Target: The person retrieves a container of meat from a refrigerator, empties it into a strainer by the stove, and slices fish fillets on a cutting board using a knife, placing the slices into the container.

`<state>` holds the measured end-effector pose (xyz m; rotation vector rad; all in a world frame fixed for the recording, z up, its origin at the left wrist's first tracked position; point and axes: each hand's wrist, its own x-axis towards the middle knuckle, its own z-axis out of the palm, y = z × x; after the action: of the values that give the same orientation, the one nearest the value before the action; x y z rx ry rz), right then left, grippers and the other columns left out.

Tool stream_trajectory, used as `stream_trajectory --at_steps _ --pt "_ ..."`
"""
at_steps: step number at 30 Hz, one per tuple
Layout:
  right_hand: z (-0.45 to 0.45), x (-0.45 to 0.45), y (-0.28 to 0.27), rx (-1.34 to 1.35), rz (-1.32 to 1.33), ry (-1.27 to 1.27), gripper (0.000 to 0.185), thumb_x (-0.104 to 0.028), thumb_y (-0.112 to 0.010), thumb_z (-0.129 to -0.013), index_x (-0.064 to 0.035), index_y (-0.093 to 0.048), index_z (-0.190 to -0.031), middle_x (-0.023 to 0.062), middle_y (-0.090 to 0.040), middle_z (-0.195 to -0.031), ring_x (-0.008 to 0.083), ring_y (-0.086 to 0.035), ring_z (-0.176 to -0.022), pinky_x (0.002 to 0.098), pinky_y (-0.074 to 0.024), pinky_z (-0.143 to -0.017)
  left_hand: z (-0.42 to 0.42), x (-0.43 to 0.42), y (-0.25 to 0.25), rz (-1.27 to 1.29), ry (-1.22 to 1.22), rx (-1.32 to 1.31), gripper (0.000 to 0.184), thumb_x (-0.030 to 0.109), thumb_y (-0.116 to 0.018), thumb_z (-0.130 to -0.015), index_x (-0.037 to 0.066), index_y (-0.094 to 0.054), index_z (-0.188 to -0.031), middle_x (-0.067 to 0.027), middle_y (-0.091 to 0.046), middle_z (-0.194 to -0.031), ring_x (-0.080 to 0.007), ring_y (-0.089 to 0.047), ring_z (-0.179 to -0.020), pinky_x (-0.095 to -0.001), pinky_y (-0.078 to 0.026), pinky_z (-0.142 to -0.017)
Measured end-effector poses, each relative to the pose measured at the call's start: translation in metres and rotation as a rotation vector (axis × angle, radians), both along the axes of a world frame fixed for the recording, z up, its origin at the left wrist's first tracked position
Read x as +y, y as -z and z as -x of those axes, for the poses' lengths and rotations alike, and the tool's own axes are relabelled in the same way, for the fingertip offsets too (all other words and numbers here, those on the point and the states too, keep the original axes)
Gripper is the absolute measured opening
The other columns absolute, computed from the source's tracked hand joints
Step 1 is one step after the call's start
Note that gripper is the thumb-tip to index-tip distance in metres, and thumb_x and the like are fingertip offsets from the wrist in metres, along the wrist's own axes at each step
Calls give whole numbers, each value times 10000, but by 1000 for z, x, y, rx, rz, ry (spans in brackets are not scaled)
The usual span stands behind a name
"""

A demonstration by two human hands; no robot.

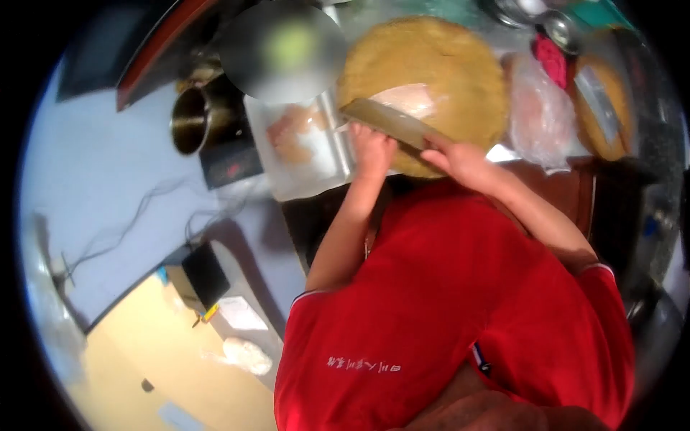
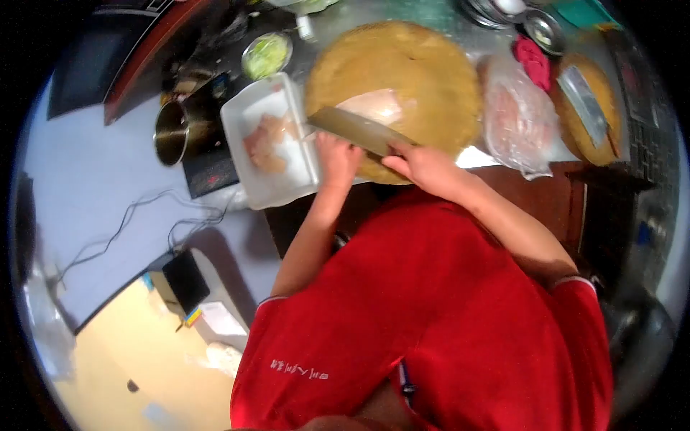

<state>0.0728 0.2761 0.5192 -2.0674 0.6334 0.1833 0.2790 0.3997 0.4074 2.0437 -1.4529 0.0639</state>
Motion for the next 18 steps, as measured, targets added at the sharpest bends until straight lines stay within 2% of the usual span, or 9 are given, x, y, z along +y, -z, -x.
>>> stream_trajectory --at_steps 2,3,5,7,10,13,14,18 --pt "-14 -9 12 15 10 4 590 -507 -507 -1064 -24 -547 -1402 284 -697 -1176 475 -657 -1088 513 -522 -924 -3 -6 7 77 19 -14 257 91 -816 -684 65 -777 -938 -135 -702 -1098 -394 -606 -1090 -574 -442 -1045" --pt "-17 -10 15 -8 -5 7 570 -509 -510 -1061 -36 -551 -1377 266 -697 -1182 467 -652 -1098 514 -517 -925 1 -5 1 65 -12 -16 253 65 -756 -728 68 -781 -980 -146 -714 -1078 -379 -618 -1104 -544 -439 -1029" --pt "-18 -10 11 -23 -5 -13 544 -519 -503 -1062 -47 -563 -1325 263 -704 -1108 467 -664 -1037 529 -522 -871 1 -1 -3 80 -11 -27 269 77 -746 -764 73 -774 -1031 -153 -716 -1115 -410 -608 -1119 -546 -430 -1048" --pt "-14 -9 -2 96 -1 -46 565 -522 -498 -1064 -48 -550 -1366 263 -702 -1124 466 -666 -1028 528 -528 -865 8 -8 -13 192 -104 -82 290 64 -784 -726 84 -771 -1016 -145 -700 -1140 -402 -591 -1129 -536 -460 -1006" --pt "-4 -2 -17 115 -7 -65 588 -524 -493 -1065 -55 -533 -1418 263 -704 -1142 470 -666 -1044 527 -530 -893 7 -7 -8 150 -89 97 269 60 -773 -735 85 -769 -1003 -149 -711 -1140 -399 -612 -1108 -532 -469 -981" --pt "-14 -4 0 32 -35 -11 608 -529 -487 -1065 -64 -520 -1454 265 -707 -1159 475 -665 -1069 530 -527 -925 -1 -3 1 133 -41 20 262 67 -769 -732 87 -768 -994 -141 -724 -1109 -395 -636 -1068 -531 -474 -958" --pt "-15 -4 23 -55 23 -13 614 -536 -477 -1066 -66 -514 -1459 267 -709 -1171 480 -664 -1085 532 -523 -942 -5 -1 7 67 -44 -13 248 86 -774 -721 94 -774 -969 -128 -729 -1056 -383 -650 -1026 -527 -475 -950" --pt "-21 -2 9 31 65 -38 575 -502 -505 -1065 -47 -550 -1413 292 -701 -1153 485 -668 -1060 535 -527 -915 3 -1 2 137 -175 -73 234 84 -779 -718 90 -758 -951 -129 -695 -1088 -391 -599 -1110 -532 -460 -986"
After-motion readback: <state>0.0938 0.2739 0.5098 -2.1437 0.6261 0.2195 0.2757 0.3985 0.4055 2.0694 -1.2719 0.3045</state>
